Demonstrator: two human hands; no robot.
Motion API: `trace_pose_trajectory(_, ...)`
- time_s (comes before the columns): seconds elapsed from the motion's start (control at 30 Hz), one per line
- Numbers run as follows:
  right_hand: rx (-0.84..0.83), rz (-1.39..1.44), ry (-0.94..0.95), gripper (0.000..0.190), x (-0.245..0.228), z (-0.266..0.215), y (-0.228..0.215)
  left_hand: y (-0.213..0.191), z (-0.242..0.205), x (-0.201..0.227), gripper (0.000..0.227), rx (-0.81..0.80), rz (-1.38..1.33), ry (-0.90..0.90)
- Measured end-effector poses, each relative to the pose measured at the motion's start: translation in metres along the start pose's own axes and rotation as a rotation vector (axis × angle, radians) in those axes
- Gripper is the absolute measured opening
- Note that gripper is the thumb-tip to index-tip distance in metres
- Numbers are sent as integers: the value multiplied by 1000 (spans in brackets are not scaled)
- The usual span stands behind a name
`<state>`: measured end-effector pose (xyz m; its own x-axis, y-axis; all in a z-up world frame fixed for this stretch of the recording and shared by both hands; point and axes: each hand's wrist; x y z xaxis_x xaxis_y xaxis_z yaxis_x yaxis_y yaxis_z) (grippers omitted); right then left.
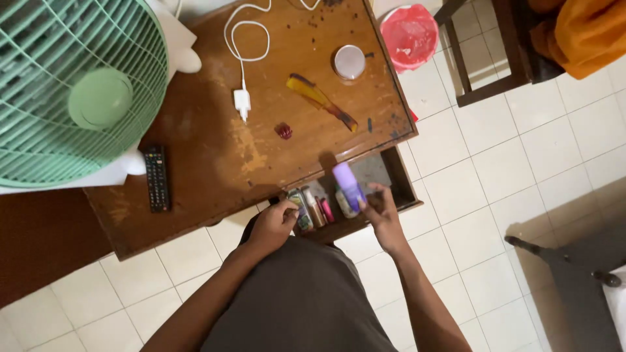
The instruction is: Cleaning a desk and a fan with a cloth.
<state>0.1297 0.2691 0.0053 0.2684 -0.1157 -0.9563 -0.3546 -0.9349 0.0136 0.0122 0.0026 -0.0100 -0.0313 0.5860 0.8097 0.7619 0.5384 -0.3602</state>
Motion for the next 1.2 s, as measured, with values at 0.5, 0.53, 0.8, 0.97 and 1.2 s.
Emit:
trace_pose_trajectory(0.5, -264, -1027, 205, 114, 104, 47, -36, 39, -55, 18, 33, -68, 106, -272)
trace_pose_trajectory(0.53, -272, -1075, 311, 110, 108, 57, -39, 37, -59, 25, 33, -93, 112, -320)
trace_pose_trajectory(0.8, -380, -1241, 322, 92, 192, 76, -60, 62, -83, -2, 38, 45, 58, -362)
trace_pose_trajectory(0.97, -437, -1305, 286, 73, 193, 78, -49, 63, -88, 3, 37, 89, 36, -369)
trace_pose_trajectory(1.2, -462, -1206, 272, 94, 176, 63, -37, 66, -80, -2, 37, 79, 75, -350)
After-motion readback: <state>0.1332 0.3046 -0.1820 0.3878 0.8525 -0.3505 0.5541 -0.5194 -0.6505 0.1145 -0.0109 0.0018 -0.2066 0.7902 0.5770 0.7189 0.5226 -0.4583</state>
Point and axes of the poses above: each hand's wrist, its own z-axis towards the middle knuckle, its own y-axis out of the palm, x = y × z, and after that the axes turned 5 degrees about -x, right-handed
